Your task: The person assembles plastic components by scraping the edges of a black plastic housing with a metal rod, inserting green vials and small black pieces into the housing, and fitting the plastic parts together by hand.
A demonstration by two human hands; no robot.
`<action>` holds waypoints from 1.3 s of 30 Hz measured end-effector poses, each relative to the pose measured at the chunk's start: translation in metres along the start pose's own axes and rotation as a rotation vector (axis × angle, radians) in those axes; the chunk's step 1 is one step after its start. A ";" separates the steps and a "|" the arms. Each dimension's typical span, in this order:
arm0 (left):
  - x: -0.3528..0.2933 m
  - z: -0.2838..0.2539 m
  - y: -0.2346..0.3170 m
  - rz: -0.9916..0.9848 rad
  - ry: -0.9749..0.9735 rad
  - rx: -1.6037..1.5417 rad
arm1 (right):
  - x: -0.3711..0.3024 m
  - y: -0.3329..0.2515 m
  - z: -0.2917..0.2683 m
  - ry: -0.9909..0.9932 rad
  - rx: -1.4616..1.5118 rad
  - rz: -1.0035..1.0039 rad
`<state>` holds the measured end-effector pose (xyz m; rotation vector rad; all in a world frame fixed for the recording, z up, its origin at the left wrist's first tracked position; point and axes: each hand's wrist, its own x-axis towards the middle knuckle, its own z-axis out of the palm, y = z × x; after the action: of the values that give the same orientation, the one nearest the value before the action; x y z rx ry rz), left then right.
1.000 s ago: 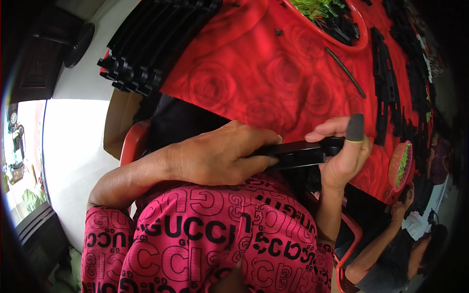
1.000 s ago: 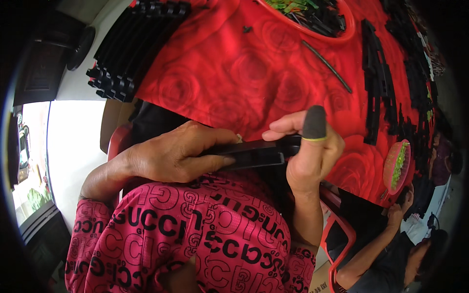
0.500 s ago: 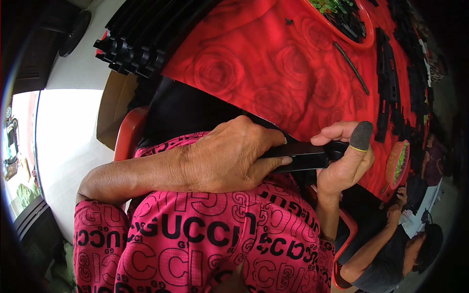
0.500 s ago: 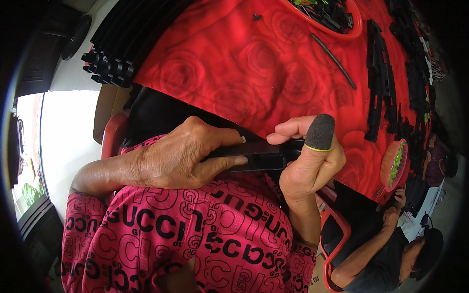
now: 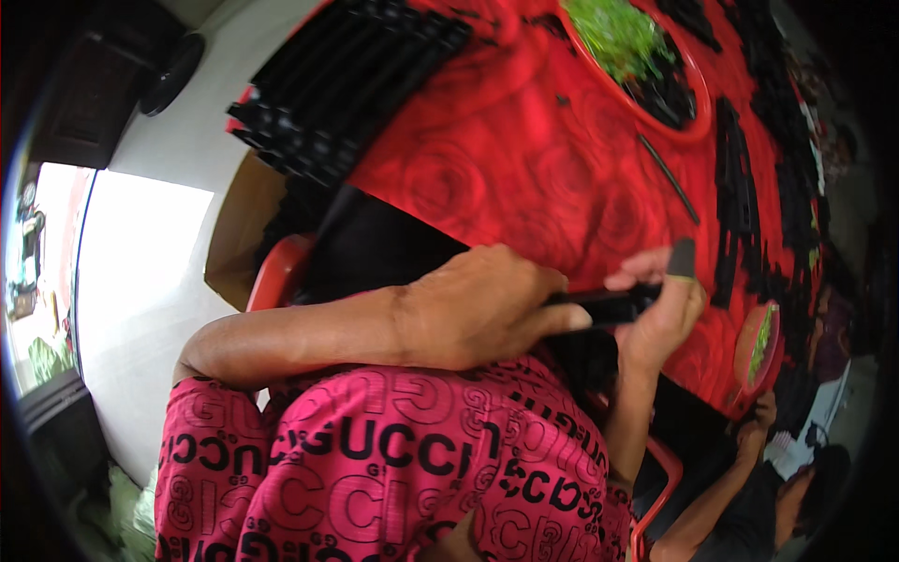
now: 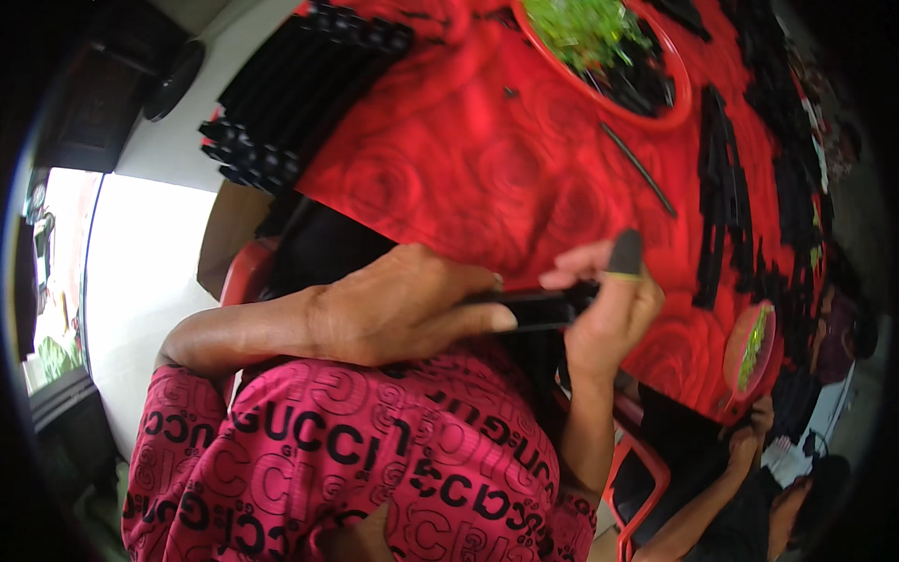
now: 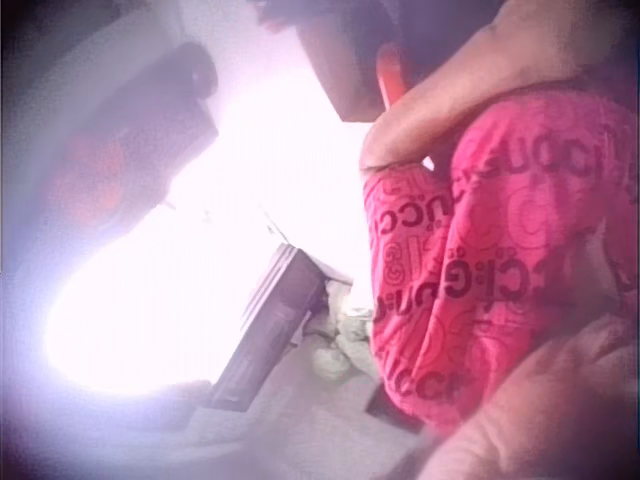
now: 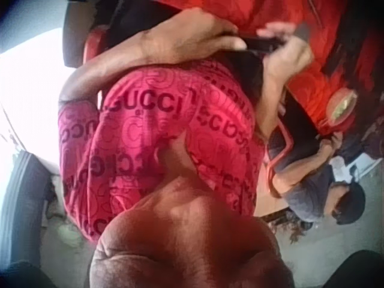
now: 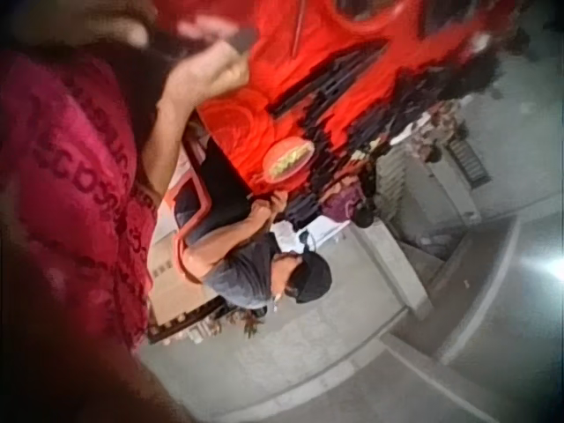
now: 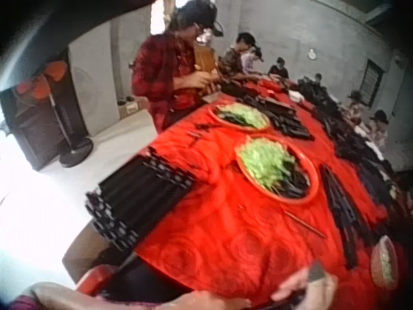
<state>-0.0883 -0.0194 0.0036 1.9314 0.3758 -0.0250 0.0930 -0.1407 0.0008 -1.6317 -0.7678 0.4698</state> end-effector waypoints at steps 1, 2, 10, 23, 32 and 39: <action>-0.001 -0.006 0.000 0.009 0.020 0.008 | 0.001 0.001 -0.007 0.037 0.028 0.007; -0.005 -0.013 0.000 0.059 -0.010 0.012 | 0.001 0.000 -0.008 0.026 0.053 -0.031; -0.031 -0.046 -0.008 0.054 -0.095 -0.193 | 0.006 -0.029 -0.011 -0.091 0.013 -0.186; -0.033 -0.047 -0.003 0.178 0.206 -0.040 | 0.052 -0.082 -0.008 -0.944 -0.556 -0.058; -0.031 -0.055 -0.010 0.255 0.241 -0.011 | 0.043 -0.072 -0.016 -0.927 -0.377 0.058; -0.028 -0.048 -0.016 0.237 0.217 -0.002 | 0.038 -0.068 -0.013 -0.939 -0.399 0.134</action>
<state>-0.1269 0.0227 0.0135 1.9712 0.2870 0.3427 0.1134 -0.1185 0.0740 -1.8108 -1.5165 1.2892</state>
